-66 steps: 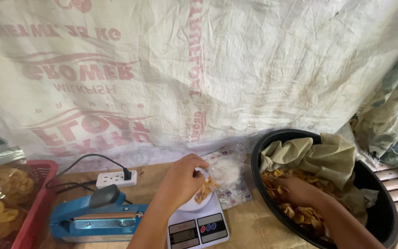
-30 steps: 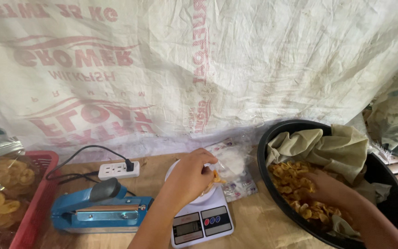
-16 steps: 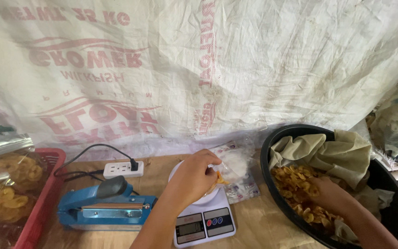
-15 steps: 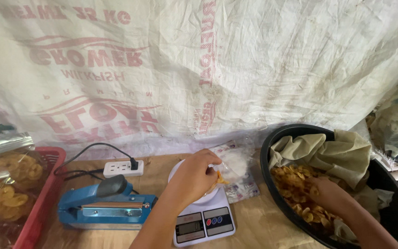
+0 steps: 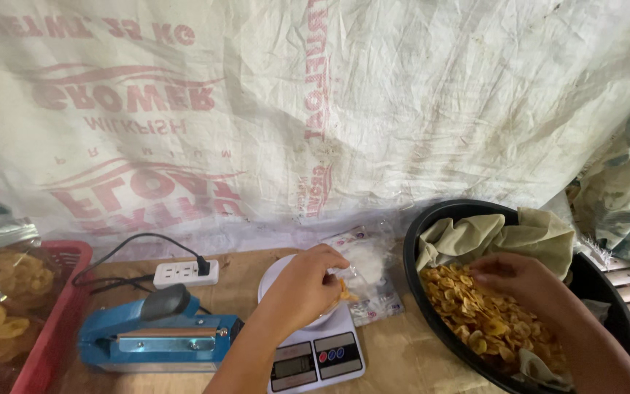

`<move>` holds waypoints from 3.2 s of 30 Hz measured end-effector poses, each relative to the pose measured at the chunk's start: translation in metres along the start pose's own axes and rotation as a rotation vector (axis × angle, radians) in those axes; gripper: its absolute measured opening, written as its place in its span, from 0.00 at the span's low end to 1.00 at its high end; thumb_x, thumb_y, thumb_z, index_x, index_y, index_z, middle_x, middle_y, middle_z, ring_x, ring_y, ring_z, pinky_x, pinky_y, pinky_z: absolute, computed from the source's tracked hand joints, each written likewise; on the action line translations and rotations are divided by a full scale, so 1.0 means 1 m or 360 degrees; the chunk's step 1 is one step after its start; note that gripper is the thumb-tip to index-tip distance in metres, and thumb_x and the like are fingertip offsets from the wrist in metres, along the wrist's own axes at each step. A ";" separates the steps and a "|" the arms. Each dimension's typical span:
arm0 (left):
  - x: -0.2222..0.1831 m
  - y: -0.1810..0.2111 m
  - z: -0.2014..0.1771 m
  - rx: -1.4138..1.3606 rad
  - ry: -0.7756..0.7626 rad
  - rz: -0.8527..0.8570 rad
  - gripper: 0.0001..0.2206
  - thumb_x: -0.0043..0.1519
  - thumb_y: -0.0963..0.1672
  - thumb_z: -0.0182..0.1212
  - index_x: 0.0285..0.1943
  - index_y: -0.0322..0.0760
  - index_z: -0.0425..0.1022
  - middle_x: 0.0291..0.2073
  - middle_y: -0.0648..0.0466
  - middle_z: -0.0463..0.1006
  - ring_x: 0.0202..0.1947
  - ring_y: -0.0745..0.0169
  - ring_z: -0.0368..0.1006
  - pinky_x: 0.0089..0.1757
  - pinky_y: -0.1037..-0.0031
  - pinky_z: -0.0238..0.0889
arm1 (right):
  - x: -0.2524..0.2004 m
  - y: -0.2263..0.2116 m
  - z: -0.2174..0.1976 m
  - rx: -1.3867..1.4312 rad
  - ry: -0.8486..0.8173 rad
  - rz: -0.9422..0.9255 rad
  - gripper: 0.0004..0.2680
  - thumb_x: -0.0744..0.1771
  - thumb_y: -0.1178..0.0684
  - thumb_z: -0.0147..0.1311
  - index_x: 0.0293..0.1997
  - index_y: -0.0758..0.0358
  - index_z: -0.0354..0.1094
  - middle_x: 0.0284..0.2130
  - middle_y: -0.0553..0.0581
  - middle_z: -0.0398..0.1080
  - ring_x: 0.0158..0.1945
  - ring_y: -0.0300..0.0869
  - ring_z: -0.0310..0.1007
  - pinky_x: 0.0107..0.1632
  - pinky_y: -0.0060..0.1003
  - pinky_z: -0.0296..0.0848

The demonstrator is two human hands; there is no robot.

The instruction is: The person weighs banana chips on a digital scale, fills plastic bags with the chips by hand, and seals the bags using a heat sealer.

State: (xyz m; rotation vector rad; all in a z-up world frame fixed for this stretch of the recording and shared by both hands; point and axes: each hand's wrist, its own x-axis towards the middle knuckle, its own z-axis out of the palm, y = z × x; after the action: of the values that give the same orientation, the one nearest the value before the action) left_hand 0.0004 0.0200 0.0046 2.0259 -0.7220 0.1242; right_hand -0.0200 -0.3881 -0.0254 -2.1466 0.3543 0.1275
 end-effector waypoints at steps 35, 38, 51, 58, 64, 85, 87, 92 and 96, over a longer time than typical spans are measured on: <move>0.015 -0.023 -0.010 -0.0441 -0.0152 -0.0257 0.20 0.51 0.38 0.59 0.55 0.29 0.79 0.37 0.49 0.84 0.33 0.62 0.76 0.38 0.73 0.71 | -0.053 -0.171 0.144 -0.0434 -0.0067 -0.1042 0.11 0.62 0.55 0.60 0.46 0.66 0.71 0.42 0.62 0.74 0.42 0.48 0.80 0.45 0.41 0.75; 0.017 -0.027 -0.012 -0.0424 -0.0186 -0.0163 0.20 0.50 0.38 0.58 0.53 0.30 0.79 0.43 0.51 0.83 0.38 0.60 0.76 0.41 0.71 0.71 | -0.056 -0.172 0.144 -0.0381 -0.0149 -0.0629 0.09 0.64 0.55 0.56 0.47 0.64 0.72 0.36 0.62 0.79 0.39 0.48 0.83 0.44 0.41 0.77; 0.001 -0.003 -0.020 0.0128 0.0113 -0.0092 0.14 0.51 0.36 0.57 0.45 0.33 0.82 0.44 0.49 0.81 0.43 0.46 0.78 0.46 0.65 0.69 | -0.067 -0.151 0.145 -0.0400 -0.0040 -0.0981 0.09 0.65 0.58 0.52 0.47 0.61 0.76 0.37 0.61 0.74 0.37 0.52 0.76 0.42 0.44 0.74; 0.000 -0.007 -0.033 0.0173 0.0123 -0.0084 0.12 0.54 0.37 0.57 0.44 0.33 0.82 0.45 0.52 0.82 0.41 0.49 0.78 0.43 0.67 0.70 | -0.086 -0.032 0.165 -0.0829 -0.0188 -0.0735 0.05 0.65 0.52 0.57 0.41 0.59 0.73 0.37 0.59 0.72 0.43 0.57 0.74 0.44 0.49 0.71; -0.003 -0.005 -0.035 0.0248 0.0109 -0.0186 0.12 0.53 0.38 0.58 0.44 0.36 0.83 0.44 0.53 0.82 0.39 0.50 0.79 0.41 0.66 0.70 | -0.072 0.033 0.190 -0.0905 -0.0167 -0.0556 0.07 0.64 0.52 0.57 0.43 0.54 0.71 0.40 0.57 0.71 0.43 0.56 0.74 0.45 0.49 0.74; -0.010 -0.007 -0.034 0.0215 0.0101 0.0065 0.12 0.52 0.35 0.54 0.41 0.32 0.82 0.43 0.48 0.81 0.45 0.43 0.77 0.47 0.61 0.68 | -0.067 -0.168 0.181 -0.0612 0.0185 -0.1329 0.08 0.62 0.58 0.51 0.39 0.59 0.78 0.48 0.57 0.75 0.45 0.53 0.77 0.44 0.46 0.75; -0.009 -0.010 -0.033 0.0293 0.0088 0.0073 0.12 0.52 0.35 0.54 0.39 0.34 0.82 0.44 0.49 0.81 0.45 0.44 0.77 0.47 0.61 0.68 | -0.058 -0.167 0.180 -0.0615 0.0067 -0.1170 0.10 0.63 0.59 0.49 0.42 0.60 0.78 0.45 0.58 0.77 0.46 0.54 0.77 0.48 0.46 0.74; -0.015 -0.006 -0.019 0.0390 0.0035 -0.0046 0.11 0.58 0.37 0.54 0.39 0.39 0.84 0.48 0.52 0.80 0.44 0.45 0.77 0.47 0.60 0.68 | -0.045 -0.175 0.157 -0.0516 0.0018 -0.0933 0.12 0.64 0.60 0.47 0.46 0.64 0.79 0.44 0.60 0.78 0.44 0.51 0.79 0.51 0.42 0.73; -0.029 0.010 -0.018 0.0327 -0.0017 0.0039 0.09 0.54 0.37 0.58 0.40 0.37 0.81 0.48 0.50 0.78 0.46 0.44 0.75 0.46 0.60 0.67 | -0.047 -0.174 0.134 -0.0225 -0.0050 -0.0677 0.12 0.64 0.60 0.47 0.48 0.65 0.76 0.44 0.59 0.78 0.40 0.47 0.81 0.46 0.39 0.78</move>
State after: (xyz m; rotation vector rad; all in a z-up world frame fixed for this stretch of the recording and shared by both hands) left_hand -0.0254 0.0436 0.0112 2.2147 -0.7668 0.2093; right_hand -0.0066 -0.1758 0.0469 -2.3068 -0.1381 -0.0590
